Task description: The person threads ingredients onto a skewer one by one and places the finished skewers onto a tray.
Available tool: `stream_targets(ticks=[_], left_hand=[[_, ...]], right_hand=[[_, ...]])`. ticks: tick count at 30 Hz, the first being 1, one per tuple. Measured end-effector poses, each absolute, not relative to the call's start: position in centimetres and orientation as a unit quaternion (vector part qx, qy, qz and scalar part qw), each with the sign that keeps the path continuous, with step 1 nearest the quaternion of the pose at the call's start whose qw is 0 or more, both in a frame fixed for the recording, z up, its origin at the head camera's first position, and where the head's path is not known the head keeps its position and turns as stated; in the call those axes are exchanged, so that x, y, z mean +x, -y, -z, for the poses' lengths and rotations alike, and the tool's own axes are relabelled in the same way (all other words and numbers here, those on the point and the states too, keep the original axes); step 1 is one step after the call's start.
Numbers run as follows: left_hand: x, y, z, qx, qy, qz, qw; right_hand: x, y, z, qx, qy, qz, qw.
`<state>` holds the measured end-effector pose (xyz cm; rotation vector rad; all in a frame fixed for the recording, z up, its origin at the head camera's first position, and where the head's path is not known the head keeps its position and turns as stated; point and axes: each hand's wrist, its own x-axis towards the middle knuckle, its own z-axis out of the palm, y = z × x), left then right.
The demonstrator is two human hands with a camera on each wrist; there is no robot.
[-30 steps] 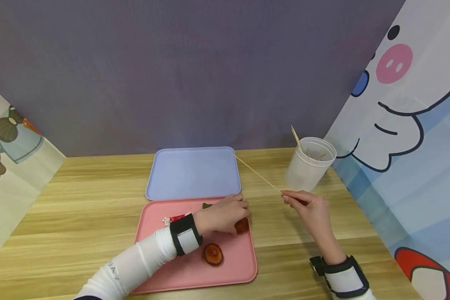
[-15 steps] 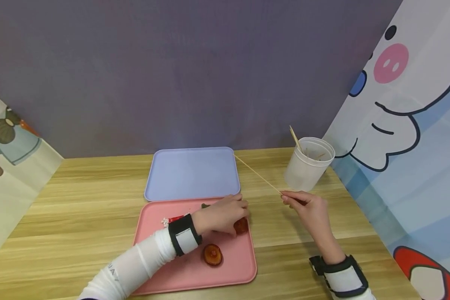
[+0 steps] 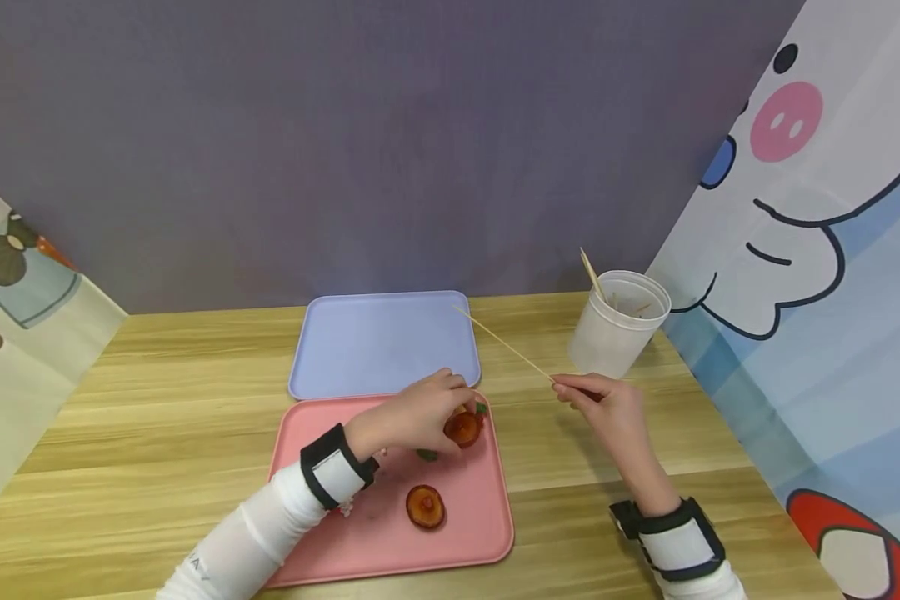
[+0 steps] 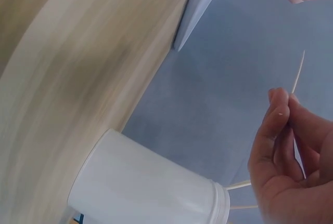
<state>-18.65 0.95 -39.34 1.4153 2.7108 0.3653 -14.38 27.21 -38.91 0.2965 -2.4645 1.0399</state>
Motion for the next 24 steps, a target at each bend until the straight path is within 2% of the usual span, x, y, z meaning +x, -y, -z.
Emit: stream_targets(ticks=[5, 13, 24], left_hand=[[-18.6, 0.1, 39.3, 0.431, -0.885, -0.168, 0.047], [-19.0, 2.5, 38.8, 0.385, -0.876, -0.281, 0.075], [-19.8, 5.7, 38.9, 0.330, -0.879, -0.343, 0.027]], right_hand=[[-14.8, -26.7, 39.1, 0.128, 0.885, -0.388, 0.222], [-15.6, -26.2, 39.8, 0.123, 0.889, -0.397, 0.191], [-15.9, -24.9, 39.3, 0.132, 0.887, -0.405, 0.180]])
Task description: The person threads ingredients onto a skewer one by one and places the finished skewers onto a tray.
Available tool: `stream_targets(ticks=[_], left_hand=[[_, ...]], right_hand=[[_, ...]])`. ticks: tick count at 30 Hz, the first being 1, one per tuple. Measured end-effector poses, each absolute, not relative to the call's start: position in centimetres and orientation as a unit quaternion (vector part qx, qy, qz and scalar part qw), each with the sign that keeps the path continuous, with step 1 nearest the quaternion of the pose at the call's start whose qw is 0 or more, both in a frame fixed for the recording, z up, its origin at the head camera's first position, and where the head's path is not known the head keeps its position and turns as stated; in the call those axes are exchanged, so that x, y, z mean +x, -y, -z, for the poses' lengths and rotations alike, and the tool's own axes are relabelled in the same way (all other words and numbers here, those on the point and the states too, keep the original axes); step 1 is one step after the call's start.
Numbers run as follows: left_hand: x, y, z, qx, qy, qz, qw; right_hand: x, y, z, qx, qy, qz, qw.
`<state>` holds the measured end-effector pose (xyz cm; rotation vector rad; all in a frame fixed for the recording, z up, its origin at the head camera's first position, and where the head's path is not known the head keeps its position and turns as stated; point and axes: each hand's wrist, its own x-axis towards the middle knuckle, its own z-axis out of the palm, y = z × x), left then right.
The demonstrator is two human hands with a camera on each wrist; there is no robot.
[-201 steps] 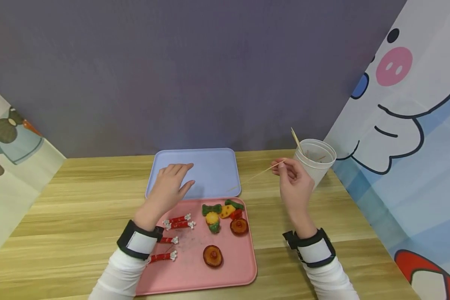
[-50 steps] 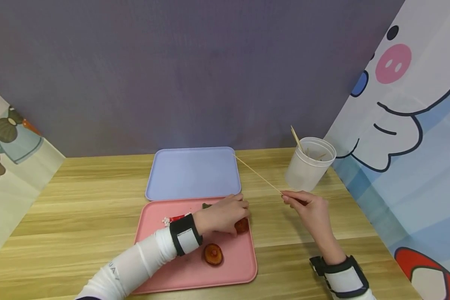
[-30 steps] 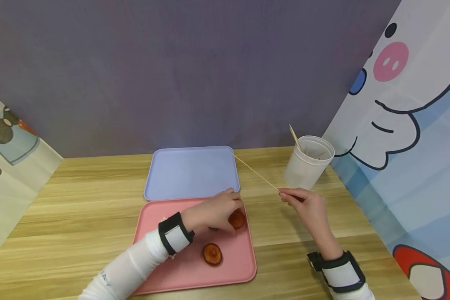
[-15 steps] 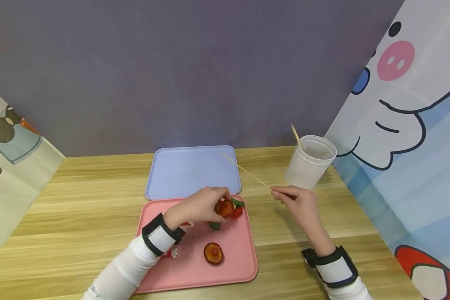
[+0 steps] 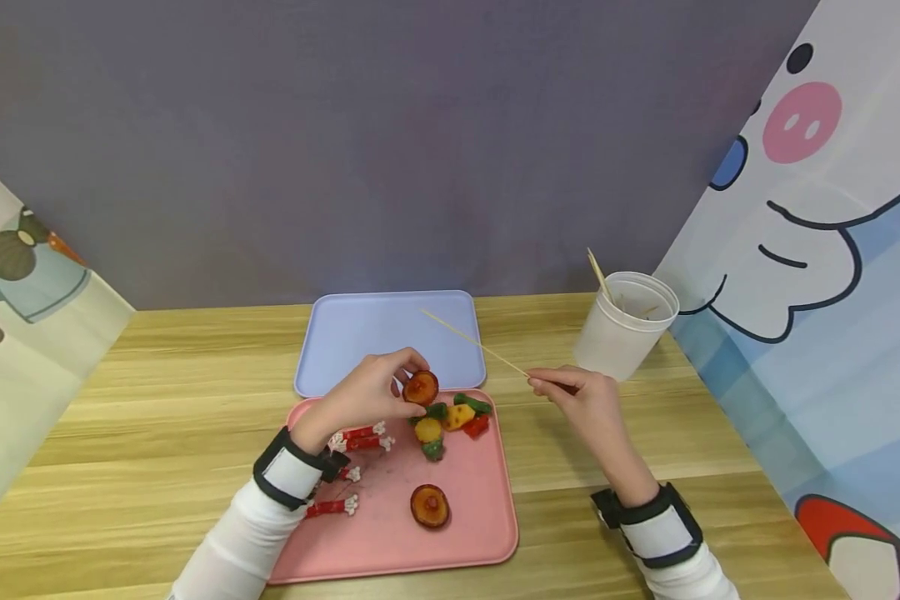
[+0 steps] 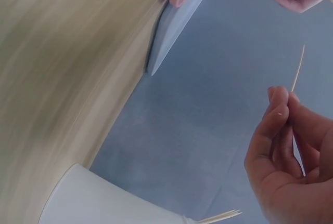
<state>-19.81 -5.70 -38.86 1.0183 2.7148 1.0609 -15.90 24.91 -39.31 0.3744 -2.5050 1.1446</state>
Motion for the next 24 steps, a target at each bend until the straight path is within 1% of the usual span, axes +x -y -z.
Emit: stream_targets(ticks=[8, 17, 24], left_hand=[[-20.4, 7.5, 39.0, 0.296, -0.879, -0.374, -0.016], [-20.9, 9.1, 38.7, 0.271, -0.867, -0.416, -0.046], [-21.0, 10.4, 38.3, 0.227, -0.871, -0.432, -0.063]], right_hand=[[-16.3, -24.2, 39.1, 0.146, 0.877, -0.426, 0.166], [-16.7, -23.3, 39.0, 0.155, 0.877, -0.428, 0.155], [-17.0, -22.5, 38.9, 0.174, 0.870, -0.439, 0.145]])
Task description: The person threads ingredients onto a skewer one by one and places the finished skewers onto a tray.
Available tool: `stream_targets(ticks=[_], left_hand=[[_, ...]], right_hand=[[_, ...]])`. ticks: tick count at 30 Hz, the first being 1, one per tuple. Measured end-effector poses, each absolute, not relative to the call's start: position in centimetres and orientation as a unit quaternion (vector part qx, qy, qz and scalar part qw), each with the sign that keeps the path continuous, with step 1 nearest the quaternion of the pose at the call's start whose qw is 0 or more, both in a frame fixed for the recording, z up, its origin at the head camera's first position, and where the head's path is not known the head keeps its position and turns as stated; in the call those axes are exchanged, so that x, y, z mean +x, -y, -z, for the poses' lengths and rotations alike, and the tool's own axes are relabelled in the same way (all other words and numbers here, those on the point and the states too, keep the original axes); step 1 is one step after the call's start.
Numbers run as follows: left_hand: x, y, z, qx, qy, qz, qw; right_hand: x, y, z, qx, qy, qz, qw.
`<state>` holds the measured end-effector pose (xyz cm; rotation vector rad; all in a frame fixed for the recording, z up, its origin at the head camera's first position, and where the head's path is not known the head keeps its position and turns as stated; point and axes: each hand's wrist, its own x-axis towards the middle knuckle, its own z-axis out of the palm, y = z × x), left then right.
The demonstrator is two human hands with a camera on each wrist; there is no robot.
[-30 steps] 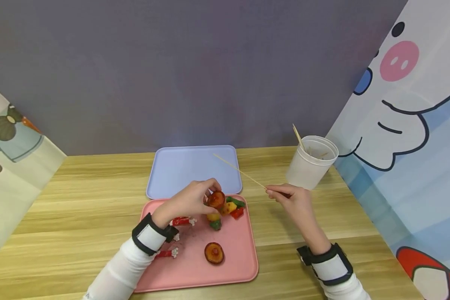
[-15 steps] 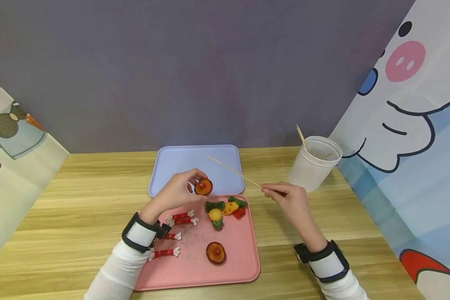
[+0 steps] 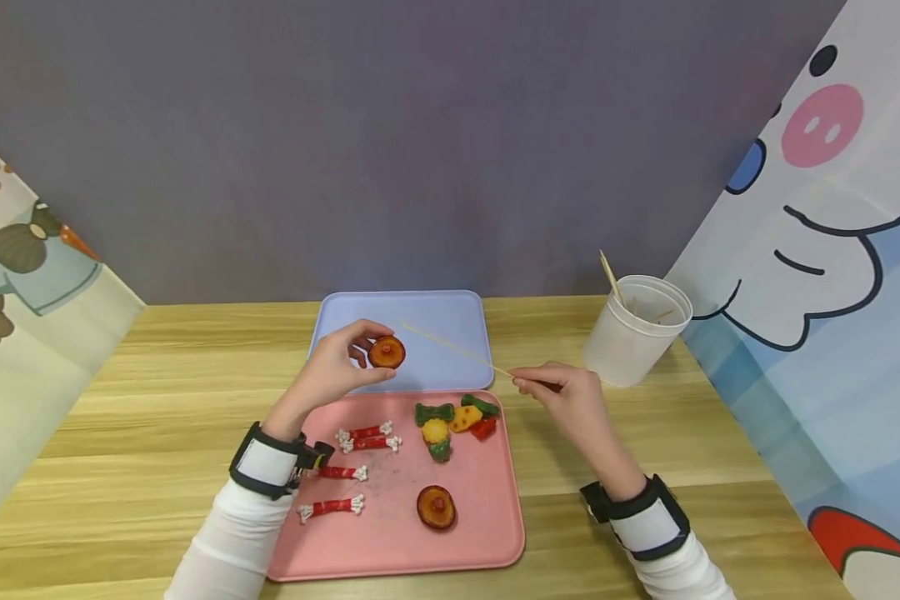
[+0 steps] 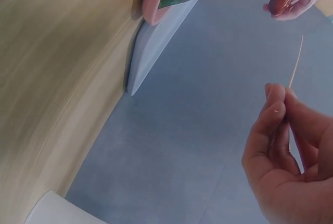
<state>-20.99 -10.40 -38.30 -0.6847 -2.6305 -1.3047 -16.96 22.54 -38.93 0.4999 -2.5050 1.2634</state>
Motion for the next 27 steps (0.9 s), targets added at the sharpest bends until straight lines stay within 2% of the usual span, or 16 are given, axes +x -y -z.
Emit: stream_targets(ticks=[10, 27], left_hand=[[-21.37, 11.37, 37.81, -0.199, 0.846, 0.485, 0.098], [-21.05, 10.71, 37.60, -0.196, 0.844, 0.489, 0.096]], right_hand=[[-16.69, -22.34, 38.97, 0.187, 0.879, -0.415, 0.141], [-16.55, -22.40, 39.00, 0.190, 0.885, -0.405, 0.127]])
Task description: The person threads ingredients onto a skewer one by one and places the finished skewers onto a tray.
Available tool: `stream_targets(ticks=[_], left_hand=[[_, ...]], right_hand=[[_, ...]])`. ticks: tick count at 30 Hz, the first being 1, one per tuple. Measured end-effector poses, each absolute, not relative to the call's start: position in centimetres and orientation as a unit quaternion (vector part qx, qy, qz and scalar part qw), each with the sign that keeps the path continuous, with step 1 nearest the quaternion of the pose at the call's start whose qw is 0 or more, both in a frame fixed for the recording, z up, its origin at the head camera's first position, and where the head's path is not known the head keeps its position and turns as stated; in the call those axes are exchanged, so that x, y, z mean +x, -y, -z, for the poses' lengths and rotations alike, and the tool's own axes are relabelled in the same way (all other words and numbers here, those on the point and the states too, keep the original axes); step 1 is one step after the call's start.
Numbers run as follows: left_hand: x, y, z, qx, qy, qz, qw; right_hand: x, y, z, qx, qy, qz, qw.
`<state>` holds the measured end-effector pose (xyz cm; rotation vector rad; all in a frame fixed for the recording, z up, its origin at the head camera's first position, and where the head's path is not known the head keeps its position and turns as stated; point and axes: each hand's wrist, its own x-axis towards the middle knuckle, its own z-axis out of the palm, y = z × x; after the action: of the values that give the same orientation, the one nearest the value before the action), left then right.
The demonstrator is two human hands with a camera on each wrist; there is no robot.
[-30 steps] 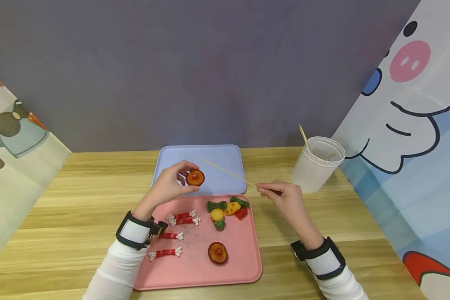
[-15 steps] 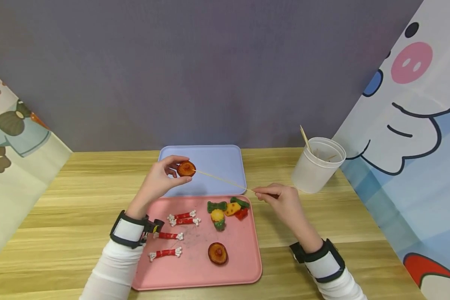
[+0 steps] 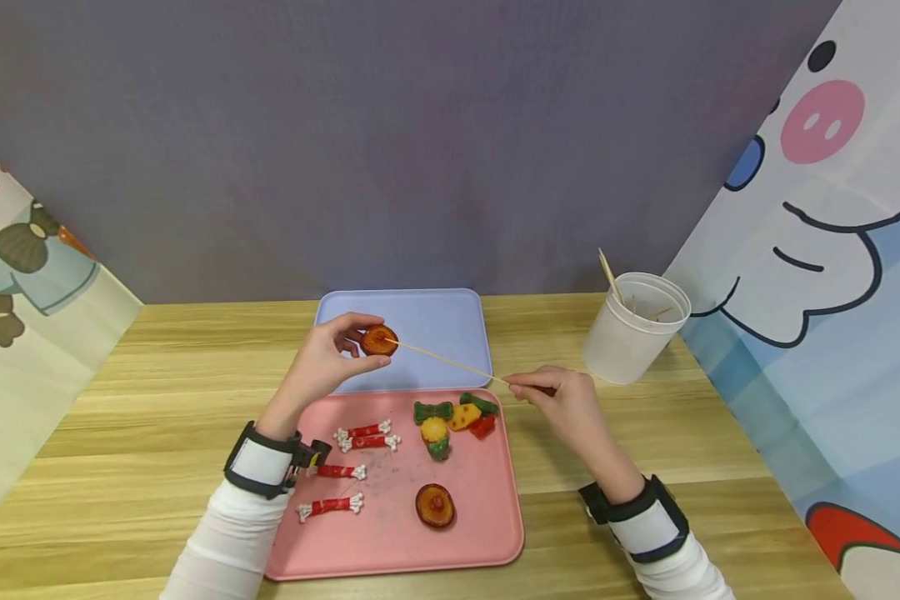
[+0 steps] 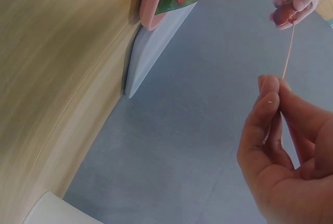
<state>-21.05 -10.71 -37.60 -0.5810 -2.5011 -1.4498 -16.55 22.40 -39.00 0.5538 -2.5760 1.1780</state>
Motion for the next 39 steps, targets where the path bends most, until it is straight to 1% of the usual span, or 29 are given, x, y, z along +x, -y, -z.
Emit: stream_targets(ticks=[13, 18, 27, 34, 39], left_hand=[[-20.9, 10.3, 37.6, -0.204, 0.837, 0.499, 0.088], [-20.9, 10.0, 37.8, -0.203, 0.821, 0.527, 0.085], [-20.8, 9.2, 37.7, -0.188, 0.740, 0.644, 0.053], [-19.3, 8.0, 36.3, -0.183, 0.710, 0.679, 0.040], [-19.0, 6.9, 36.5, -0.185, 0.712, 0.677, 0.019]], right_hand=[[-16.3, -22.3, 39.0, 0.184, 0.887, -0.408, 0.111], [-16.2, -22.2, 39.0, 0.181, 0.886, -0.412, 0.108], [-15.8, -21.6, 38.5, 0.170, 0.871, -0.437, 0.147], [-14.3, -19.9, 36.3, 0.162, 0.874, -0.440, 0.127], [-13.9, -19.1, 36.0, 0.170, 0.872, -0.442, 0.120]])
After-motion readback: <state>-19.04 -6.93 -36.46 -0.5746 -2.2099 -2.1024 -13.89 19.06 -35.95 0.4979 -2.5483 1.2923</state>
